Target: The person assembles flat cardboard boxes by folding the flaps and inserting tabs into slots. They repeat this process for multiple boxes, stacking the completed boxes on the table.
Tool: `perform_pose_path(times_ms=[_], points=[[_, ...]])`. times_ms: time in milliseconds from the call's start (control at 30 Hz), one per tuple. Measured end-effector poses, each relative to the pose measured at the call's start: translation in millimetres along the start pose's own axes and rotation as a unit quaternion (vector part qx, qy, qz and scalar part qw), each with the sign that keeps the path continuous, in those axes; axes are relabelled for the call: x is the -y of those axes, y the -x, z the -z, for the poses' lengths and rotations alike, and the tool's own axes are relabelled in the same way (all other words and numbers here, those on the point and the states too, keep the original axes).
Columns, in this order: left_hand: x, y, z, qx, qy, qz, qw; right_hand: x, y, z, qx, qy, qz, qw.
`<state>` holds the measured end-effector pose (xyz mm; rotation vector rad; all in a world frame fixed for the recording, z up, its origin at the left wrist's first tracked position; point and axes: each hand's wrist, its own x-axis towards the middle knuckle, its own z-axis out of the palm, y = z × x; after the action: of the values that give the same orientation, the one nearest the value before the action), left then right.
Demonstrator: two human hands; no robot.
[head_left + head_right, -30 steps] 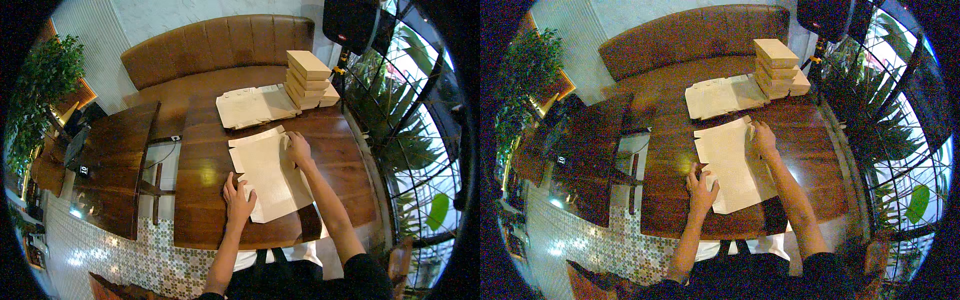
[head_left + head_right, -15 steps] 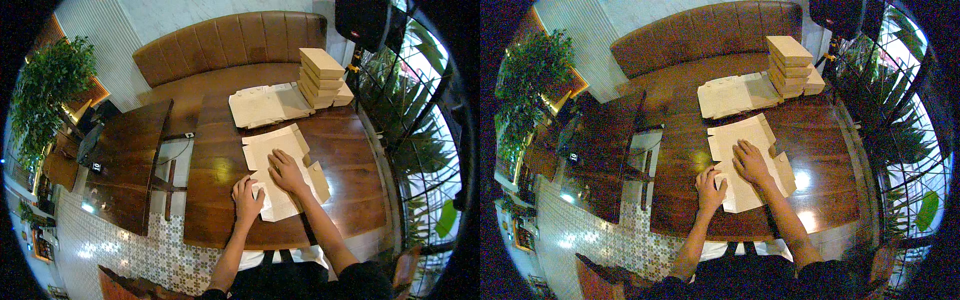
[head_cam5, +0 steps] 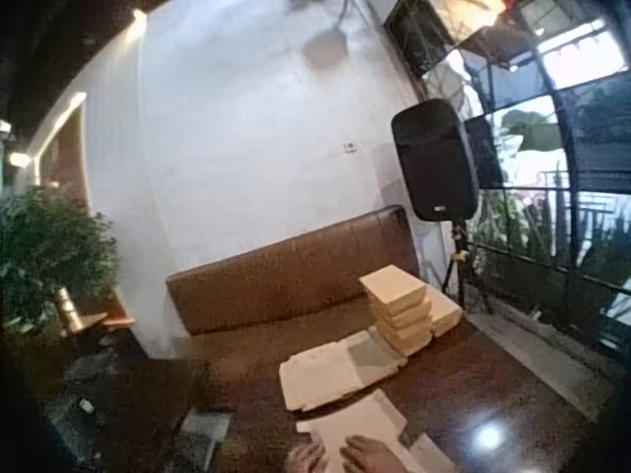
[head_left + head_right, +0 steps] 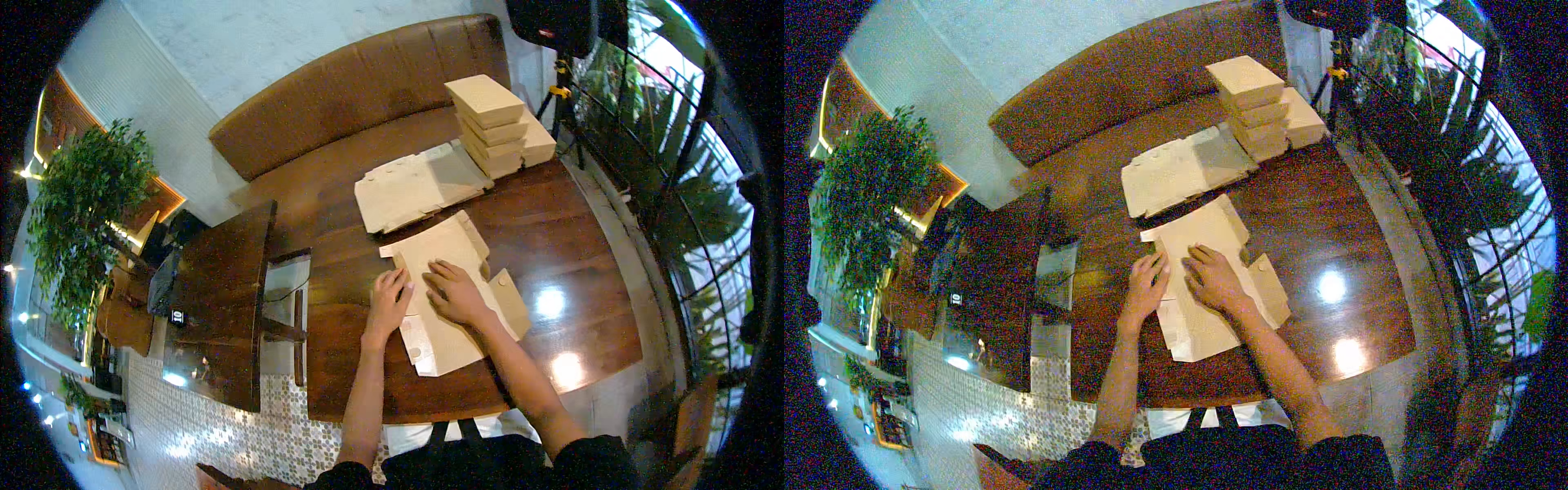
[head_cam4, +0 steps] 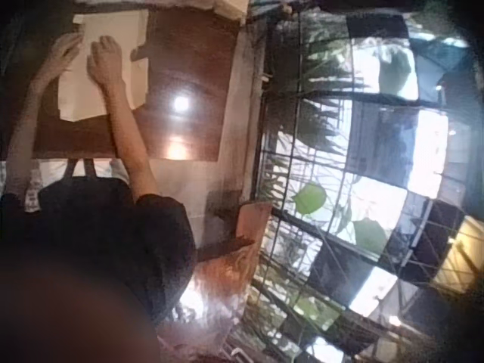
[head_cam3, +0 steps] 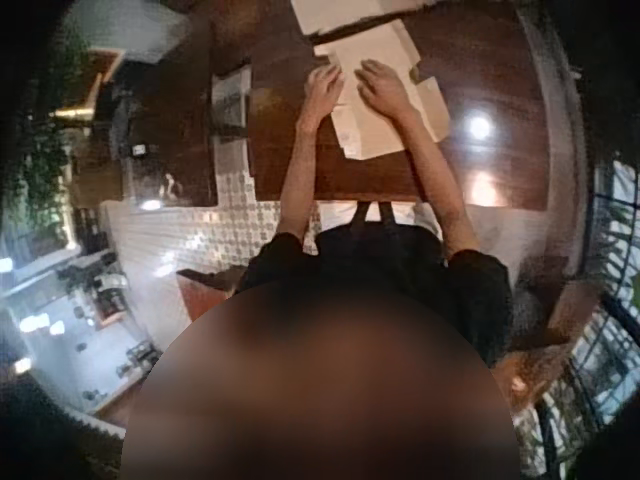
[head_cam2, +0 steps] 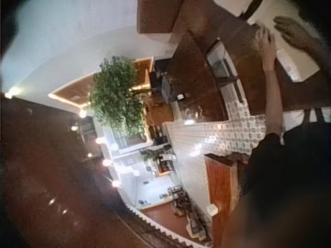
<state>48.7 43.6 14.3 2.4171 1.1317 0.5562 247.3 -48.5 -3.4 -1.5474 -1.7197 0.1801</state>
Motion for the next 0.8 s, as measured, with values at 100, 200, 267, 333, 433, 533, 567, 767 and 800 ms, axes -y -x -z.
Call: perform_pose_path(times_ms=[100, 200, 267, 333, 433, 533, 567, 767, 800], points=[[5, -3, 2, 0.038, -0.035, -0.036, 0.998, 2, 0, 0, 0.013, 0.025, -0.006, 1.000], [20, -4, 3, 0.032, -0.050, -0.072, 0.996, 7, -1, 2, 0.039, 0.021, -0.002, 0.999], [30, -7, 3, 0.044, 0.001, -0.074, 0.996, 12, -1, 2, 0.060, 0.011, 0.013, 0.998], [34, -10, 2, 0.041, 0.050, -0.062, 0.996, 16, -1, -1, 0.048, -0.001, 0.059, 0.997], [34, -9, 2, 0.042, 0.103, -0.013, 0.994, 20, 0, -8, 0.144, 0.069, 0.097, 0.982], [34, -9, 6, 0.072, 0.081, -0.010, 0.994, 20, 2, -12, 0.125, 0.070, 0.095, 0.985], [35, -11, 8, 0.078, 0.048, -0.024, 0.996, 20, 2, -12, 0.127, 0.073, 0.088, 0.985], [45, -26, 5, 0.053, -0.251, -0.137, 0.957, 20, -2, -10, 0.163, 0.067, 0.082, 0.981], [45, -32, 4, 0.026, -0.282, -0.177, 0.942, 21, -2, -9, 0.142, 0.059, 0.085, 0.984]])
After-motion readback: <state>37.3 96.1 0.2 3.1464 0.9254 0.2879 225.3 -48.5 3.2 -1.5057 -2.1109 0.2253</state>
